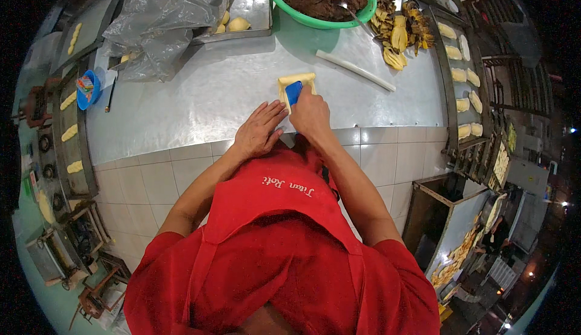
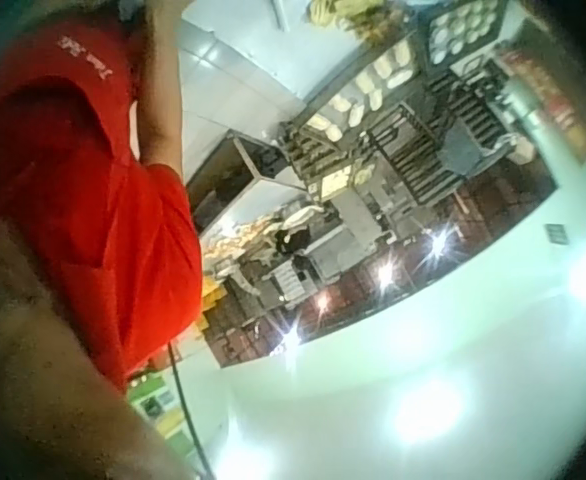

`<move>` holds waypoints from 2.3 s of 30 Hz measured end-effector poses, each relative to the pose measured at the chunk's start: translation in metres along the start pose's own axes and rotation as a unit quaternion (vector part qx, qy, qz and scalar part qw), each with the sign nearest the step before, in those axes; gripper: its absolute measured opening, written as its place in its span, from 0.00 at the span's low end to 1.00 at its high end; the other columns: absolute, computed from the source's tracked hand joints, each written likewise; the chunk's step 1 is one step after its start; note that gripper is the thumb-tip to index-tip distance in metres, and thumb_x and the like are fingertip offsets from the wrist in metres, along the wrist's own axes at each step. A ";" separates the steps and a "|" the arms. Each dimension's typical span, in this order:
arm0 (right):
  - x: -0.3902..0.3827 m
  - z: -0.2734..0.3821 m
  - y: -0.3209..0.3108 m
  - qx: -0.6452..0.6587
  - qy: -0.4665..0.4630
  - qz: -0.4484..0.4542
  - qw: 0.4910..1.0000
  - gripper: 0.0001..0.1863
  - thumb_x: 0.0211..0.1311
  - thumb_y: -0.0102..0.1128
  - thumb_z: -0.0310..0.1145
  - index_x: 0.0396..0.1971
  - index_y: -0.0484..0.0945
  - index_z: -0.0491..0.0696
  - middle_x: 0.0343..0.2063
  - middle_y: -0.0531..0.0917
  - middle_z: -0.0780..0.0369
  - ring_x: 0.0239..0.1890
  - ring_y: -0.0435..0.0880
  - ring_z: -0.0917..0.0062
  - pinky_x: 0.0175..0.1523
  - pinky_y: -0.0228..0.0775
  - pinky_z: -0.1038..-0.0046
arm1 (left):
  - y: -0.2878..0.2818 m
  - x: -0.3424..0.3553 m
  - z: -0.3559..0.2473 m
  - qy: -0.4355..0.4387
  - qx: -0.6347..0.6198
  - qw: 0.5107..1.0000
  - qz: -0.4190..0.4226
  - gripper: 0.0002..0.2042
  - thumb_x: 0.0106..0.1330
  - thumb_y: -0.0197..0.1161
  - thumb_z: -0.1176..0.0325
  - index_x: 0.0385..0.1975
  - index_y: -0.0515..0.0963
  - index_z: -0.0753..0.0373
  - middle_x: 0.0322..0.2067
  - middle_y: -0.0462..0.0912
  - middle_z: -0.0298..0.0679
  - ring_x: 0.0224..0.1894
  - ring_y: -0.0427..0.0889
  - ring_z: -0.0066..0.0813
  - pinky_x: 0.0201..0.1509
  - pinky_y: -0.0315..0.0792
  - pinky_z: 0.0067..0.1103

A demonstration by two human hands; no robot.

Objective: Preparing banana and chocolate filled pastries by rolling dough, adding filling, and shaping.

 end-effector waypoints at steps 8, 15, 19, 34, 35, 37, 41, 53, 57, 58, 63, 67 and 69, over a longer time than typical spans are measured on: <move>-0.031 -0.008 0.000 -0.056 0.017 0.052 0.997 0.21 0.63 0.69 0.31 0.50 0.74 0.36 0.35 0.88 0.36 0.40 0.90 0.38 0.48 0.83 0.43 | 0.003 -0.003 0.003 0.002 -0.004 1.000 -0.010 0.27 0.76 0.63 0.62 0.72 0.75 0.65 0.75 0.73 0.48 0.81 0.65 0.45 0.87 0.55 0.42; -0.027 -0.013 0.000 -0.054 0.012 0.052 0.997 0.22 0.63 0.71 0.32 0.49 0.73 0.35 0.35 0.88 0.36 0.40 0.90 0.38 0.48 0.83 0.43 | 0.002 -0.002 0.005 -0.001 -0.003 1.000 -0.006 0.27 0.75 0.64 0.63 0.72 0.75 0.64 0.76 0.73 0.47 0.82 0.65 0.42 0.88 0.55 0.41; -0.026 -0.007 -0.009 -0.050 0.019 0.053 0.997 0.22 0.63 0.71 0.32 0.48 0.73 0.36 0.34 0.88 0.37 0.40 0.90 0.38 0.48 0.83 0.42 | -0.001 0.000 0.002 -0.003 -0.007 1.000 0.000 0.27 0.76 0.63 0.62 0.72 0.75 0.65 0.76 0.73 0.47 0.82 0.64 0.42 0.88 0.54 0.41; 0.005 -0.011 -0.013 -0.057 0.024 0.016 0.998 0.19 0.63 0.68 0.29 0.48 0.72 0.37 0.35 0.88 0.37 0.38 0.90 0.38 0.45 0.82 0.41 | -0.004 0.002 0.002 -0.002 -0.013 1.000 0.004 0.27 0.75 0.64 0.63 0.72 0.74 0.65 0.76 0.72 0.46 0.82 0.65 0.43 0.88 0.55 0.42; -0.010 -0.016 -0.012 -0.065 0.020 0.027 0.997 0.18 0.63 0.67 0.30 0.48 0.73 0.37 0.34 0.88 0.37 0.38 0.90 0.38 0.45 0.82 0.42 | -0.001 0.000 0.003 -0.001 -0.014 1.000 0.003 0.27 0.75 0.64 0.63 0.72 0.74 0.65 0.76 0.73 0.46 0.82 0.65 0.43 0.87 0.55 0.42; -0.031 -0.019 -0.014 -0.074 0.011 0.040 0.996 0.18 0.64 0.67 0.30 0.47 0.73 0.37 0.34 0.88 0.37 0.37 0.90 0.38 0.44 0.83 0.42 | 0.000 -0.001 0.005 -0.003 -0.014 1.000 0.000 0.27 0.75 0.64 0.62 0.72 0.74 0.65 0.76 0.73 0.46 0.82 0.65 0.43 0.87 0.55 0.42; -0.018 -0.020 -0.014 -0.068 0.028 0.051 0.996 0.17 0.64 0.66 0.30 0.47 0.73 0.38 0.34 0.87 0.37 0.38 0.90 0.38 0.45 0.83 0.42 | -0.001 0.002 0.002 -0.006 -0.014 1.000 0.006 0.27 0.75 0.64 0.63 0.72 0.75 0.65 0.75 0.74 0.46 0.82 0.65 0.43 0.87 0.55 0.42; -0.006 -0.021 -0.024 -0.066 0.031 0.009 0.997 0.16 0.63 0.65 0.28 0.46 0.72 0.38 0.32 0.88 0.38 0.38 0.90 0.37 0.47 0.82 0.41 | -0.004 0.004 0.000 -0.010 -0.015 1.000 0.011 0.28 0.75 0.65 0.64 0.74 0.74 0.63 0.76 0.73 0.47 0.81 0.66 0.44 0.87 0.56 0.42; -0.010 -0.032 -0.017 -0.078 0.022 0.014 0.997 0.16 0.63 0.66 0.28 0.46 0.72 0.39 0.32 0.87 0.38 0.38 0.90 0.37 0.46 0.83 0.41 | -0.003 0.002 0.002 -0.010 -0.016 1.000 0.011 0.28 0.75 0.65 0.64 0.74 0.73 0.63 0.76 0.73 0.47 0.81 0.67 0.45 0.87 0.56 0.42; -0.031 -0.036 -0.017 -0.087 0.026 0.045 0.995 0.16 0.64 0.65 0.28 0.46 0.71 0.38 0.32 0.87 0.38 0.38 0.90 0.38 0.46 0.83 0.41 | -0.002 0.002 0.004 -0.011 -0.015 1.000 0.009 0.28 0.75 0.65 0.64 0.74 0.73 0.63 0.76 0.73 0.47 0.81 0.67 0.45 0.87 0.56 0.42; -0.017 -0.033 -0.020 -0.079 0.014 0.010 0.997 0.17 0.64 0.66 0.28 0.46 0.71 0.38 0.32 0.87 0.38 0.37 0.89 0.37 0.45 0.83 0.41 | -0.004 0.003 0.000 -0.010 -0.009 1.000 0.005 0.28 0.76 0.64 0.64 0.74 0.73 0.63 0.76 0.73 0.47 0.81 0.67 0.45 0.87 0.56 0.42; -0.004 -0.035 -0.022 -0.080 0.001 -0.006 0.997 0.15 0.64 0.66 0.28 0.45 0.72 0.38 0.29 0.87 0.39 0.35 0.89 0.37 0.43 0.83 0.41 | -0.006 0.002 0.001 -0.005 -0.008 1.000 0.002 0.27 0.76 0.63 0.63 0.74 0.73 0.63 0.76 0.73 0.47 0.81 0.67 0.45 0.87 0.56 0.42; -0.035 -0.040 -0.021 -0.091 0.008 0.027 0.995 0.15 0.64 0.66 0.28 0.45 0.72 0.38 0.29 0.87 0.39 0.35 0.89 0.38 0.43 0.83 0.41 | 0.000 -0.001 0.004 -0.007 -0.013 1.000 0.006 0.27 0.76 0.63 0.63 0.74 0.74 0.63 0.75 0.73 0.47 0.81 0.67 0.45 0.87 0.56 0.42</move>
Point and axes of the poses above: each hand's wrist, its own x-axis towards the middle knuckle, its own y-axis out of the palm, z = x × y, the point moved 7 cm from there along x, towards the middle knuckle
